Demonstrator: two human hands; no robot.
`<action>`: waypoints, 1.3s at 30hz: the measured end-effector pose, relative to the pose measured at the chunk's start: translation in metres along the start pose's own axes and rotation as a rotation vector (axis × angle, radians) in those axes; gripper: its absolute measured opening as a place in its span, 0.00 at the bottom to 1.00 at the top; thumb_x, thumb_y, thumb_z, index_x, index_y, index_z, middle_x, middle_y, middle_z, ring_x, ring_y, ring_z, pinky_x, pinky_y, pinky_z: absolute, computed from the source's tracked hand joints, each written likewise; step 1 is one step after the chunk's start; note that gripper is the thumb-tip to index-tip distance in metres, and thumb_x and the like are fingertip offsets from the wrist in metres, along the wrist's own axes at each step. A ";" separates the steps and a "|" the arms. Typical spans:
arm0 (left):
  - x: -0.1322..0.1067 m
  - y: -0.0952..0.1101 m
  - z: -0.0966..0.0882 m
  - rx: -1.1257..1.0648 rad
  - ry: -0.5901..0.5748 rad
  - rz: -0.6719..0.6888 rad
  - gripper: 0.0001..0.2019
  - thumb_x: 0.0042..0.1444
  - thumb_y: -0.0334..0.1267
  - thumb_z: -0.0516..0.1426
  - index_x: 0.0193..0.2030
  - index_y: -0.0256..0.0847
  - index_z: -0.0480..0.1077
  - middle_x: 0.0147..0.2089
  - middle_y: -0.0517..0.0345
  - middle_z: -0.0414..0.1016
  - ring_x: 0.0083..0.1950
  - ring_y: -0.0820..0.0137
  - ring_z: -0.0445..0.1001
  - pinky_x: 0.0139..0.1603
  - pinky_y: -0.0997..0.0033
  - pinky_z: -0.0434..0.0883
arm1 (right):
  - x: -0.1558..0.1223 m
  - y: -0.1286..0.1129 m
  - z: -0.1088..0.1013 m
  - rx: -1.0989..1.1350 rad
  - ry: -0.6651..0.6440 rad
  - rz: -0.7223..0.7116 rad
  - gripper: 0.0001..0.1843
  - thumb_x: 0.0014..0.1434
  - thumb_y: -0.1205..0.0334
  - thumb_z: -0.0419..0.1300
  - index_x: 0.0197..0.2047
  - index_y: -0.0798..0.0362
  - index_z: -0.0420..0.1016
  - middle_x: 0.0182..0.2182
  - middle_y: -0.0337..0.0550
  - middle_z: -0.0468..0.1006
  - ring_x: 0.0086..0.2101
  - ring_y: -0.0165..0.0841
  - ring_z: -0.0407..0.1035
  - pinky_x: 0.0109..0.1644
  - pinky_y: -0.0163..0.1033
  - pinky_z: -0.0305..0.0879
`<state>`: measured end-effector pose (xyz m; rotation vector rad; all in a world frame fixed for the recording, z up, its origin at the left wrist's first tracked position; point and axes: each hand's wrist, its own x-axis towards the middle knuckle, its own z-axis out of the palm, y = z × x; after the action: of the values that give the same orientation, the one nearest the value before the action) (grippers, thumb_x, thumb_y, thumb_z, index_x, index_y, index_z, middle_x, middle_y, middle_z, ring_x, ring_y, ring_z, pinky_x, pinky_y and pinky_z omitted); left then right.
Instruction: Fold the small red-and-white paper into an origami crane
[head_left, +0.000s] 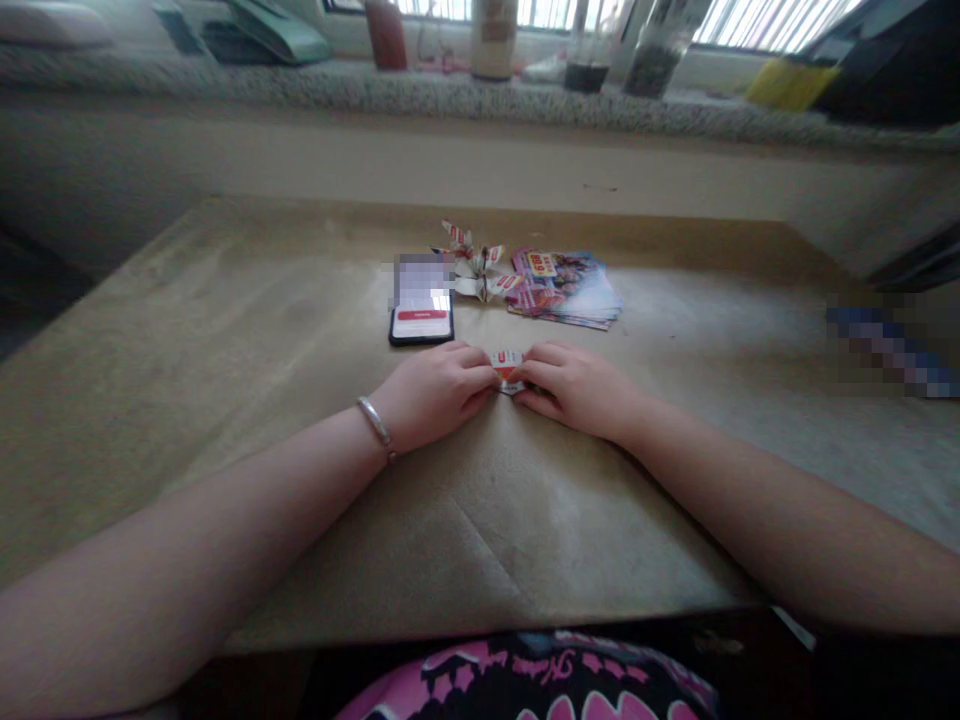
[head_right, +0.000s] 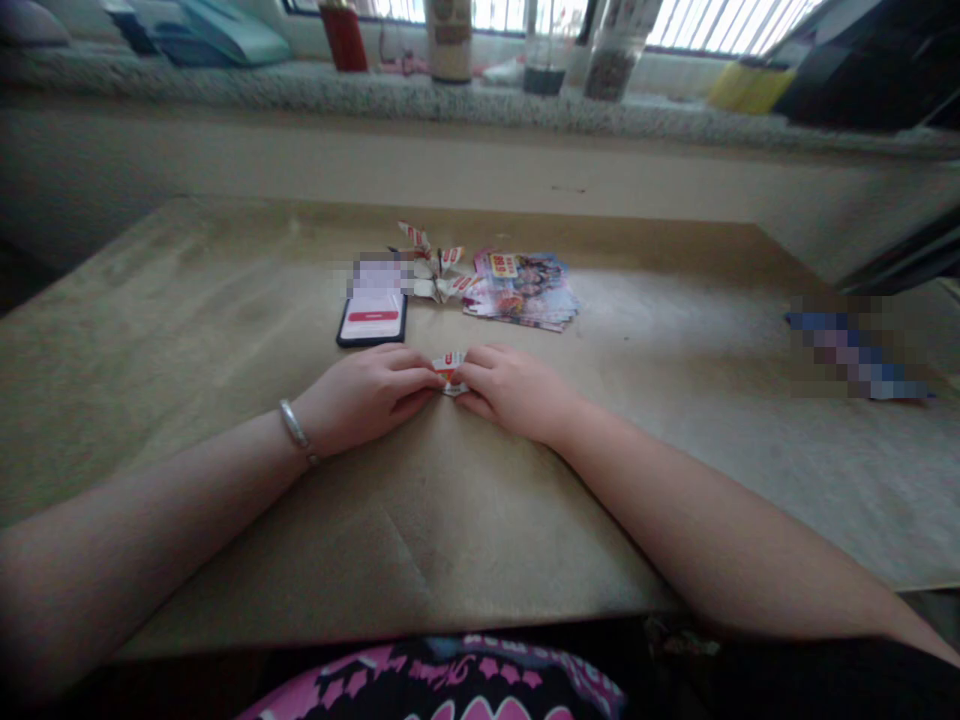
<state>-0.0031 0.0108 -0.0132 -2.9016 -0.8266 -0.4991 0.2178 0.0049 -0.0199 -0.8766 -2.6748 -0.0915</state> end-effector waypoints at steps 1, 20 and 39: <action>0.000 0.000 0.000 0.004 0.000 0.004 0.09 0.60 0.33 0.52 0.40 0.39 0.74 0.39 0.54 0.74 0.40 0.69 0.71 0.40 0.71 0.69 | 0.000 0.000 0.001 -0.006 0.008 0.000 0.13 0.63 0.57 0.53 0.43 0.56 0.74 0.36 0.48 0.74 0.36 0.35 0.66 0.39 0.38 0.63; 0.003 0.003 -0.001 0.195 0.015 0.033 0.08 0.62 0.36 0.52 0.38 0.37 0.72 0.34 0.56 0.73 0.33 0.70 0.69 0.32 0.72 0.65 | 0.006 0.000 0.002 0.051 0.038 -0.001 0.12 0.60 0.58 0.57 0.40 0.58 0.74 0.35 0.50 0.74 0.37 0.38 0.66 0.42 0.40 0.64; 0.000 -0.004 -0.003 0.093 -0.015 -0.009 0.10 0.62 0.38 0.51 0.38 0.40 0.74 0.34 0.57 0.75 0.35 0.71 0.72 0.35 0.73 0.67 | 0.011 -0.002 0.004 0.140 -0.044 0.256 0.11 0.62 0.60 0.53 0.33 0.56 0.73 0.31 0.46 0.74 0.33 0.34 0.65 0.37 0.37 0.57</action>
<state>-0.0058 0.0137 -0.0104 -2.8214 -0.8420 -0.4277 0.2070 0.0105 -0.0200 -1.1761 -2.5460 0.1738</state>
